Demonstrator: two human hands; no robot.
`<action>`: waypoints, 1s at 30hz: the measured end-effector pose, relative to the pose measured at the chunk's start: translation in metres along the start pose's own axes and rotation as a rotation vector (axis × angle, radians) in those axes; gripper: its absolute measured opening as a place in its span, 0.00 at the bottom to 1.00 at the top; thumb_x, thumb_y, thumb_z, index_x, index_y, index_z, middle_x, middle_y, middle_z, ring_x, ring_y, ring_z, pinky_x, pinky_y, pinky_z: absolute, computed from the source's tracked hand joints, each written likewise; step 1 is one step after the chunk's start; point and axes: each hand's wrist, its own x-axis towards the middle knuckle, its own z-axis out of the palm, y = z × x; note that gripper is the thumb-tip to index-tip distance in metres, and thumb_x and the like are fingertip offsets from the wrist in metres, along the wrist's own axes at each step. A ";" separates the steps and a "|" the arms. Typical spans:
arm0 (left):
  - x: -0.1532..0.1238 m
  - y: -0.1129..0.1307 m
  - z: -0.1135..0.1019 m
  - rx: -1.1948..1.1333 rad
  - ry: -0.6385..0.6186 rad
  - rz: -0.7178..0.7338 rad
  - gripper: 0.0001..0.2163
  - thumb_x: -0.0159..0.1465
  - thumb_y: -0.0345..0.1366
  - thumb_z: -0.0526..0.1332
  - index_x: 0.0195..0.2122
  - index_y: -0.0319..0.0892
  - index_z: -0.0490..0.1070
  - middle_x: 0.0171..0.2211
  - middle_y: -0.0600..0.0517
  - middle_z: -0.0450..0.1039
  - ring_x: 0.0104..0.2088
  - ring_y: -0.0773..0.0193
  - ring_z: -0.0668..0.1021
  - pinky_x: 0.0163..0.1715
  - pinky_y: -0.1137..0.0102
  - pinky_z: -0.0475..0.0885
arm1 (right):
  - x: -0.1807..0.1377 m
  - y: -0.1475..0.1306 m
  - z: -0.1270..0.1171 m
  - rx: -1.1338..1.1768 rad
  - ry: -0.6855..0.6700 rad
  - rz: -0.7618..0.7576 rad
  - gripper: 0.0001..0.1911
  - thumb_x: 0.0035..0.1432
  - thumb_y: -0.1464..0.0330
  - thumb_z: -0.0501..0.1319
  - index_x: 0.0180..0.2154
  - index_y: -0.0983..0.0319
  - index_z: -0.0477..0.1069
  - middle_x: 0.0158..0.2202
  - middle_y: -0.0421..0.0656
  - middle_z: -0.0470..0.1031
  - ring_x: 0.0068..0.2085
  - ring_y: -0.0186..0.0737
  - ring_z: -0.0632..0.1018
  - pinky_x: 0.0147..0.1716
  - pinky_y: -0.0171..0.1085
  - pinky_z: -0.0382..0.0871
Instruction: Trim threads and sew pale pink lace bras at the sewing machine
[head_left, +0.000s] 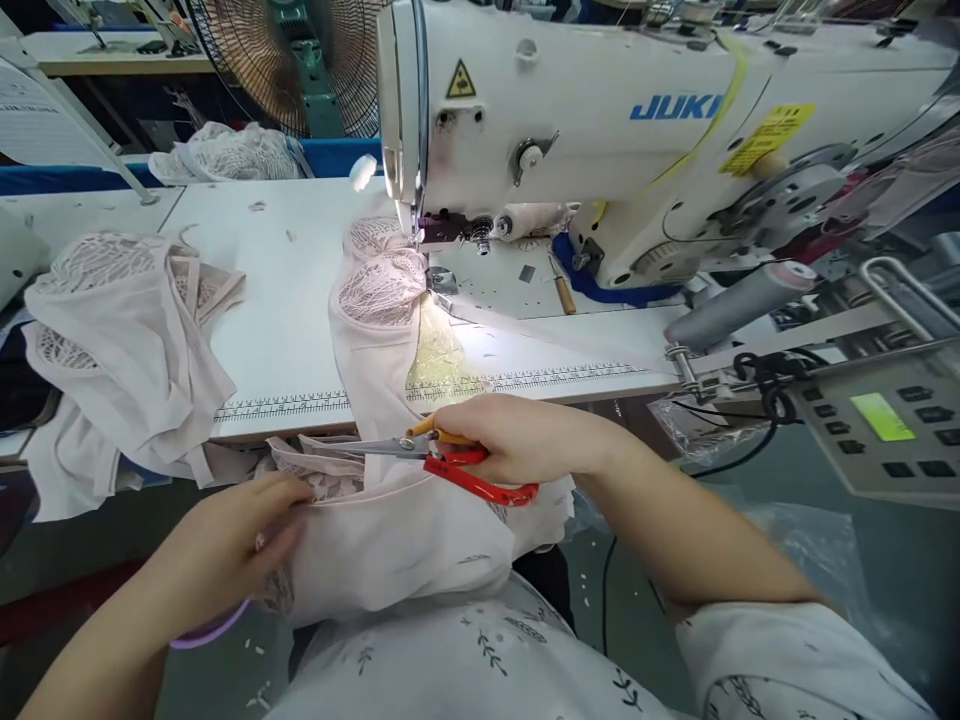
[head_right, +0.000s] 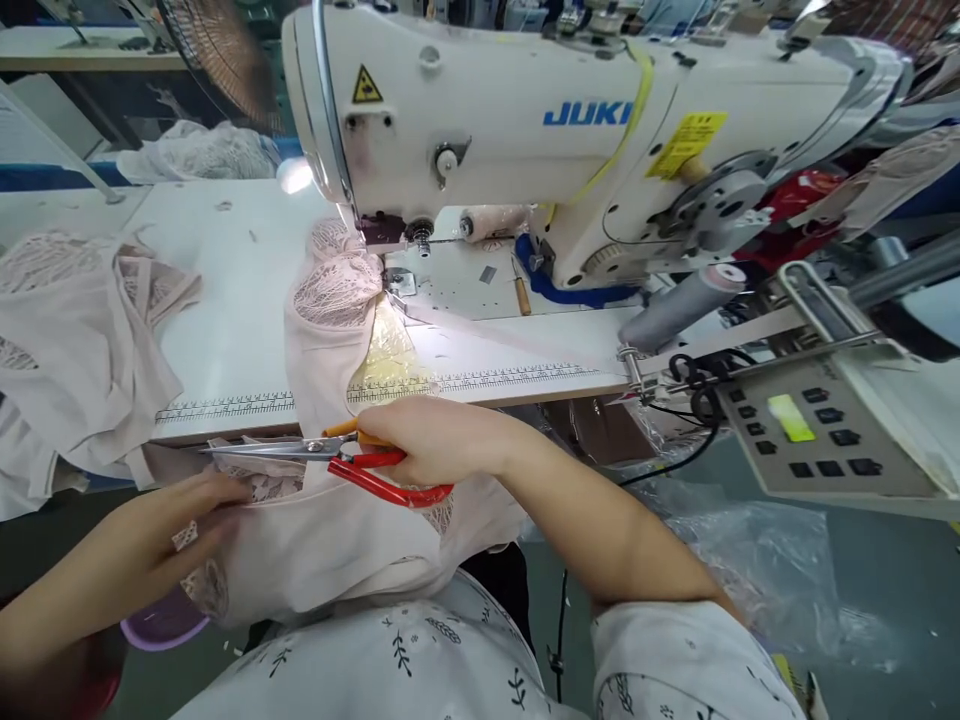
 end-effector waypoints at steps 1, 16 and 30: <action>0.006 0.009 0.000 -0.007 0.025 0.058 0.10 0.62 0.35 0.55 0.44 0.46 0.70 0.41 0.49 0.76 0.37 0.58 0.78 0.34 0.71 0.73 | 0.001 -0.002 -0.001 0.021 0.010 -0.025 0.13 0.52 0.73 0.56 0.25 0.58 0.49 0.24 0.35 0.58 0.24 0.32 0.58 0.22 0.32 0.51; 0.053 0.063 0.006 -0.672 0.139 -0.085 0.10 0.62 0.37 0.58 0.24 0.43 0.65 0.27 0.52 0.70 0.27 0.65 0.71 0.24 0.72 0.64 | 0.022 -0.015 -0.020 0.021 -0.026 -0.129 0.15 0.54 0.71 0.58 0.24 0.59 0.50 0.23 0.34 0.58 0.24 0.31 0.60 0.24 0.33 0.54; 0.049 0.047 0.018 -0.985 0.110 -0.351 0.08 0.57 0.41 0.65 0.29 0.42 0.73 0.27 0.53 0.70 0.29 0.67 0.69 0.29 0.74 0.65 | 0.031 -0.015 -0.020 0.017 -0.001 -0.199 0.14 0.57 0.69 0.56 0.24 0.60 0.51 0.21 0.33 0.58 0.23 0.30 0.61 0.24 0.34 0.52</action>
